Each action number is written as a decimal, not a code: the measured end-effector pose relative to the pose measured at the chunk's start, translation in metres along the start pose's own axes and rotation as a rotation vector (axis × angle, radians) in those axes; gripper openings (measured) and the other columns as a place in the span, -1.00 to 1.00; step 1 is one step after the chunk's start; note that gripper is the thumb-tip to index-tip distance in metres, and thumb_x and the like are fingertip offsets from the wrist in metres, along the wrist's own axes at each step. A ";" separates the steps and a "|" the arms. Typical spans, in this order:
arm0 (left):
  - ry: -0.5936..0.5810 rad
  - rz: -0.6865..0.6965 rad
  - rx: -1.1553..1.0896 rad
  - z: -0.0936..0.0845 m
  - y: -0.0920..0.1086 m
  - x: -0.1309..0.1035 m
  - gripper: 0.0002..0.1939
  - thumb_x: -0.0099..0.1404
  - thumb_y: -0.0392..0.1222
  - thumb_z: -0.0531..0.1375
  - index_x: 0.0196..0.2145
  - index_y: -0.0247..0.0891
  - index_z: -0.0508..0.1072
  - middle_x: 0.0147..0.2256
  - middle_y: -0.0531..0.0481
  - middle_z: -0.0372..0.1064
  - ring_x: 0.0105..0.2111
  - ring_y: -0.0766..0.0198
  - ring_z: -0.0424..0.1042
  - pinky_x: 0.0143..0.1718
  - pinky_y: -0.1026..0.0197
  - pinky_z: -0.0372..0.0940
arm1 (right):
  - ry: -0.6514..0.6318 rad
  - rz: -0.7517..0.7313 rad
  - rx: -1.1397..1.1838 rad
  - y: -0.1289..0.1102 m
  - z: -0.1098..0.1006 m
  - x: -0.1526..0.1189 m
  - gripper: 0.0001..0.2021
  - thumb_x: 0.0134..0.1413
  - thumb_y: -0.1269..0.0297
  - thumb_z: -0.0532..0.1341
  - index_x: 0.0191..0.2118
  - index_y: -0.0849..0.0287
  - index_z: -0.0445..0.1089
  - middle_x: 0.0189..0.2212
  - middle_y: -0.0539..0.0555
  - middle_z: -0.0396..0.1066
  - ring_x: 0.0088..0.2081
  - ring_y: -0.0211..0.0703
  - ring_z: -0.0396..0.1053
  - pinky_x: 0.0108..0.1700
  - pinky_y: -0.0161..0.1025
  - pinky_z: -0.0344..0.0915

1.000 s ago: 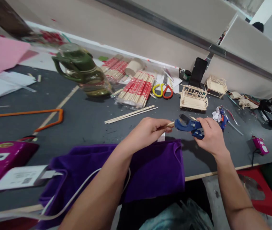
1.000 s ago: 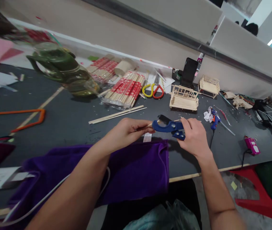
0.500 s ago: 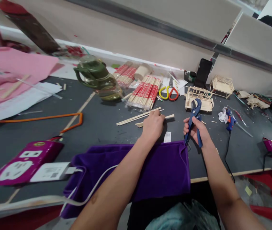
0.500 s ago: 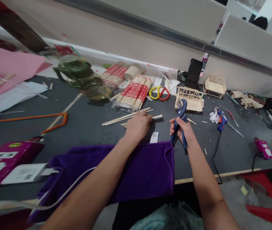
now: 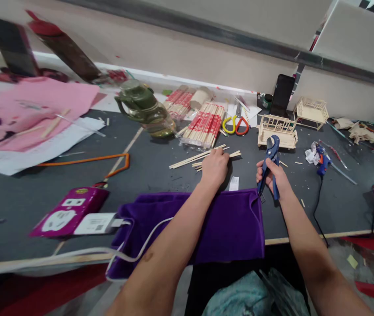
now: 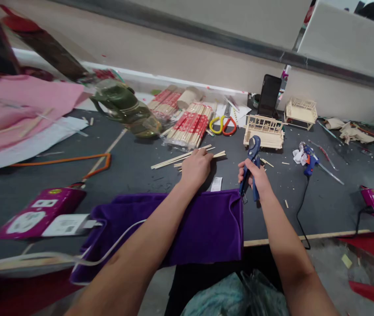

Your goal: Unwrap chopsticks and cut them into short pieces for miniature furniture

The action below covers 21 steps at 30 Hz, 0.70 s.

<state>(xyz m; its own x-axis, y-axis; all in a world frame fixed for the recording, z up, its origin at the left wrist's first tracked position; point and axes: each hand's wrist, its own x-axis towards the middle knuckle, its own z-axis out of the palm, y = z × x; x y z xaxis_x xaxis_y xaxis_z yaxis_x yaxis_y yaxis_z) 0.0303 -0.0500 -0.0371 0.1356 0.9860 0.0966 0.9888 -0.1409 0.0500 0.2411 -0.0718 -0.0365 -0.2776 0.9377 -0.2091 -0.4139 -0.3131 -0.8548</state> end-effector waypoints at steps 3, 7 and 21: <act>0.023 -0.021 -0.010 0.005 -0.004 0.002 -0.68 0.39 -0.36 -0.01 -0.19 -0.28 0.55 -0.14 -0.27 0.41 -0.06 -0.06 0.35 -0.27 0.07 0.26 | 0.011 -0.012 -0.006 0.002 -0.001 0.001 -0.53 -0.10 -0.15 0.42 -0.31 0.21 0.48 -0.53 -0.05 0.39 -0.53 -0.28 0.36 -0.45 -0.27 0.41; 0.077 -0.080 -0.031 0.008 -0.016 0.002 -0.70 0.42 -0.28 0.01 -0.22 -0.23 0.56 -0.17 -0.22 0.43 -0.06 -0.04 0.34 -0.28 0.09 0.23 | 0.017 -0.011 -0.006 0.005 -0.003 0.004 -0.52 -0.13 -0.16 0.43 -0.32 0.21 0.48 -0.54 -0.04 0.39 -0.54 -0.29 0.35 -0.46 -0.27 0.41; 0.096 -0.233 -0.059 -0.001 -0.042 -0.005 -0.66 0.43 -0.14 0.01 -0.13 -0.20 0.59 -0.10 -0.19 0.48 -0.08 -0.03 0.38 -0.21 0.10 0.22 | 0.060 -0.036 0.006 0.010 -0.002 0.006 -0.52 -0.13 -0.17 0.41 -0.33 0.20 0.47 -0.56 -0.05 0.38 -0.55 -0.29 0.34 -0.47 -0.27 0.40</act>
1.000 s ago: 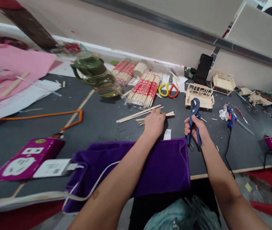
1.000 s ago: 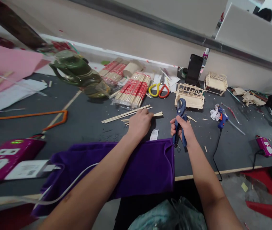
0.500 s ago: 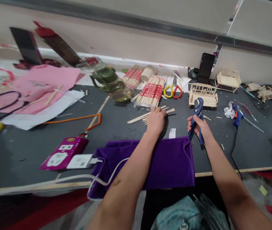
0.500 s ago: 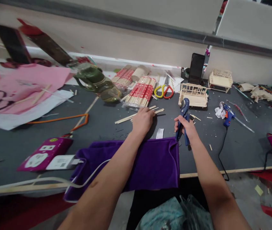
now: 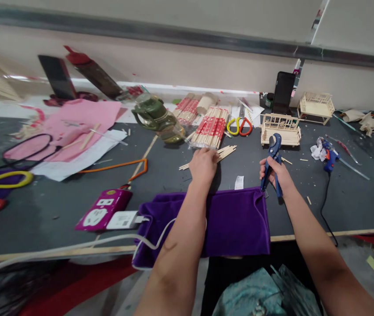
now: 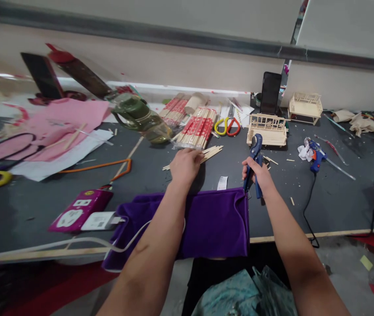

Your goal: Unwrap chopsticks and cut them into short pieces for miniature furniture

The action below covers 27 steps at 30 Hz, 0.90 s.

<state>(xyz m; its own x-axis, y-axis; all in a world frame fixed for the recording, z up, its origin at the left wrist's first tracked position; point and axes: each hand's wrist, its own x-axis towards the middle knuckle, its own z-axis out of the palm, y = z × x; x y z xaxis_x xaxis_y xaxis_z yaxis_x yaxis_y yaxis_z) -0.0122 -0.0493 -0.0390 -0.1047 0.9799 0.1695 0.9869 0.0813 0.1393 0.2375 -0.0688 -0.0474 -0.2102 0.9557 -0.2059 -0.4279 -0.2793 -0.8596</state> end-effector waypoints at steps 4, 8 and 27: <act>-0.018 -0.038 0.016 -0.003 -0.004 0.001 -0.66 0.38 -0.27 0.01 -0.15 -0.22 0.60 -0.10 -0.20 0.50 -0.09 -0.03 0.39 -0.19 0.08 0.24 | -0.015 0.000 0.008 -0.001 0.002 -0.002 -0.54 -0.11 -0.15 0.42 -0.32 0.20 0.47 -0.55 -0.05 0.38 -0.55 -0.29 0.34 -0.47 -0.27 0.40; -0.045 -0.067 0.031 -0.001 -0.006 0.003 -0.64 0.40 -0.23 0.00 -0.19 -0.23 0.61 -0.14 -0.23 0.50 -0.08 -0.07 0.38 -0.21 0.07 0.27 | -0.015 0.005 0.005 -0.001 0.002 -0.002 -0.53 -0.12 -0.15 0.42 -0.32 0.20 0.47 -0.56 -0.05 0.38 -0.55 -0.29 0.34 -0.47 -0.28 0.40; 0.623 -0.077 -0.983 -0.016 0.001 0.000 -0.79 0.33 -0.08 0.17 -0.18 -0.24 0.49 -0.31 -0.03 0.50 -0.27 0.19 0.53 -0.13 0.11 0.43 | -0.023 0.010 -0.036 -0.002 0.006 -0.007 -0.53 -0.11 -0.15 0.42 -0.30 0.19 0.48 -0.53 -0.05 0.39 -0.52 -0.29 0.36 -0.44 -0.28 0.41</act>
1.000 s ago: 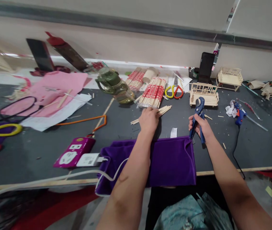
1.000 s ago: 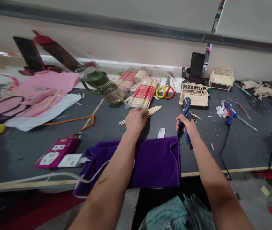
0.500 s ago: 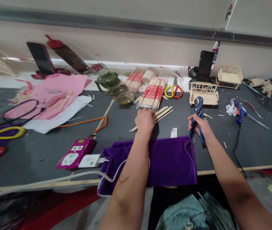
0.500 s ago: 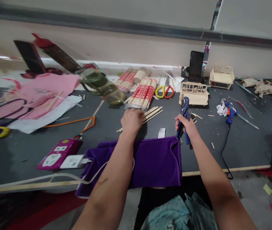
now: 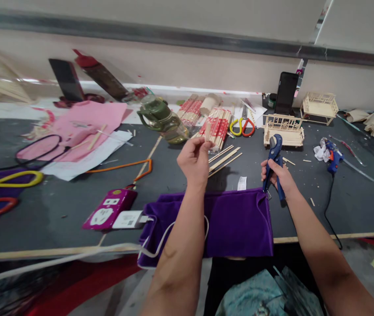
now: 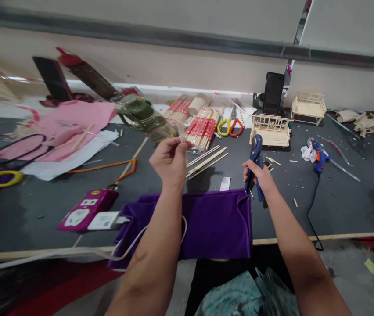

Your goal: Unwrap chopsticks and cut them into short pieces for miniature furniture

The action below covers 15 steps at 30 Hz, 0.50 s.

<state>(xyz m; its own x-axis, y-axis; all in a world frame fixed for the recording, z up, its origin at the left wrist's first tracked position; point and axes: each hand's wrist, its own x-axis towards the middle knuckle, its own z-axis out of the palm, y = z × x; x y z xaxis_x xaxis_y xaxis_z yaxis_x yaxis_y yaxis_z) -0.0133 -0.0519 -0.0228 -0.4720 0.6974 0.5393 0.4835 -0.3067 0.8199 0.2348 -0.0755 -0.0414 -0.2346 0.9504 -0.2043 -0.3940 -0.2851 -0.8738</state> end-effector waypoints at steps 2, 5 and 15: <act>0.010 -0.062 -0.304 0.006 0.010 -0.004 -0.73 0.31 -0.01 0.22 -0.14 -0.23 0.46 -0.33 0.01 0.48 -0.34 0.24 0.54 -0.19 0.12 0.48 | 0.001 -0.003 -0.008 0.000 0.001 -0.001 -0.53 -0.13 -0.15 0.42 -0.30 0.19 0.48 -0.53 -0.05 0.39 -0.53 -0.29 0.35 -0.44 -0.28 0.41; -0.110 -0.170 -0.523 0.019 0.017 -0.015 -0.70 0.21 0.03 0.32 -0.21 -0.22 0.45 -0.34 0.03 0.46 -0.33 0.23 0.57 -0.17 0.09 0.52 | -0.002 -0.007 -0.027 -0.002 0.002 -0.003 -0.54 -0.11 -0.14 0.42 -0.29 0.19 0.48 -0.52 -0.04 0.39 -0.52 -0.29 0.36 -0.43 -0.28 0.40; -0.617 -0.260 -0.457 0.038 0.002 -0.035 -0.84 0.24 -0.15 0.22 -0.30 -0.23 0.33 -0.42 0.06 0.44 -0.34 0.19 0.58 -0.26 0.16 0.47 | -0.010 -0.031 -0.034 -0.006 0.003 -0.007 -0.56 -0.08 -0.12 0.41 -0.26 0.18 0.50 -0.49 -0.04 0.40 -0.49 -0.29 0.37 -0.41 -0.29 0.38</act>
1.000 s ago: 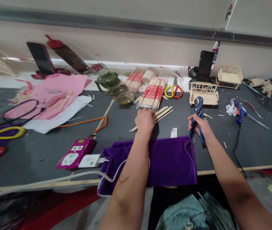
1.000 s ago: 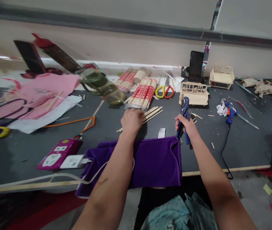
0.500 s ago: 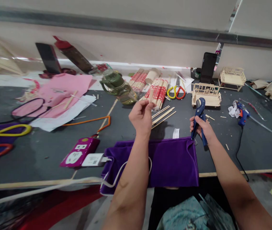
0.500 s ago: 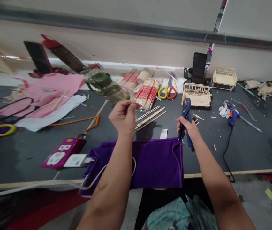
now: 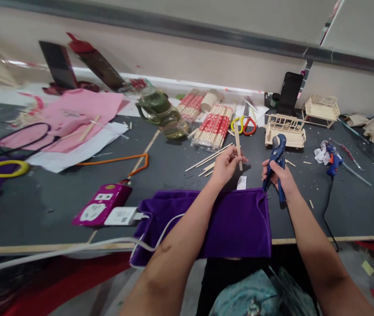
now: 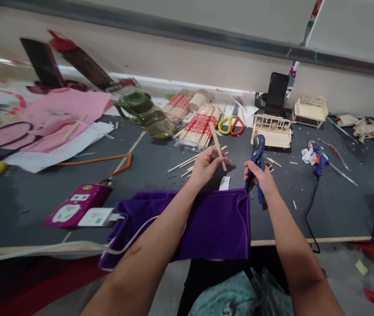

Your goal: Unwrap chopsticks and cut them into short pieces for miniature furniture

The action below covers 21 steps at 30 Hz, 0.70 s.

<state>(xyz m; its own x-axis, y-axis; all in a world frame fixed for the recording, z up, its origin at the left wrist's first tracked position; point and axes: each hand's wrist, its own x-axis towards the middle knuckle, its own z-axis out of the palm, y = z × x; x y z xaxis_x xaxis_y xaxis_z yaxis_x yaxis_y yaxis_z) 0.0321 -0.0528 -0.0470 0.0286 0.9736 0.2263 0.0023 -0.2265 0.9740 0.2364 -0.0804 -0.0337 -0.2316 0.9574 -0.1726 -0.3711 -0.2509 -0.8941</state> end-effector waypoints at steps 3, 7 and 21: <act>-0.038 -0.005 0.036 -0.002 0.000 0.000 -0.85 0.24 -0.13 0.21 -0.31 -0.23 0.32 -0.42 0.05 0.45 -0.32 0.17 0.58 -0.28 0.16 0.46 | -0.002 -0.013 -0.019 0.000 0.000 0.000 -0.56 -0.07 -0.12 0.41 -0.25 0.18 0.49 -0.48 -0.04 0.40 -0.49 -0.29 0.37 -0.40 -0.28 0.38; -0.049 -0.003 0.047 -0.003 0.000 0.002 -0.84 0.23 -0.11 0.21 -0.32 -0.21 0.33 -0.42 0.04 0.46 -0.32 0.15 0.58 -0.30 0.16 0.45 | -0.003 -0.023 -0.042 0.001 0.001 -0.001 -0.55 -0.07 -0.12 0.41 -0.24 0.17 0.48 -0.49 -0.04 0.40 -0.49 -0.28 0.37 -0.39 -0.27 0.38; 0.339 0.041 0.847 -0.040 0.022 0.000 -0.76 0.31 -0.16 0.12 -0.20 -0.19 0.58 -0.18 -0.08 0.52 -0.20 0.15 0.49 -0.15 0.17 0.33 | -0.001 -0.034 -0.084 -0.001 -0.001 -0.001 -0.57 -0.05 -0.11 0.39 -0.23 0.15 0.48 -0.46 -0.03 0.40 -0.47 -0.26 0.38 -0.39 -0.26 0.37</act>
<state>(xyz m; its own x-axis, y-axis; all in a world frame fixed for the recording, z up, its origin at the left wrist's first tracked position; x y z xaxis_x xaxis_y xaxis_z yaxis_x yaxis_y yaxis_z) -0.0076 -0.0572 -0.0250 -0.2500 0.8899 0.3815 0.7448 -0.0750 0.6631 0.2376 -0.0814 -0.0328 -0.2213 0.9649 -0.1415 -0.3018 -0.2058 -0.9309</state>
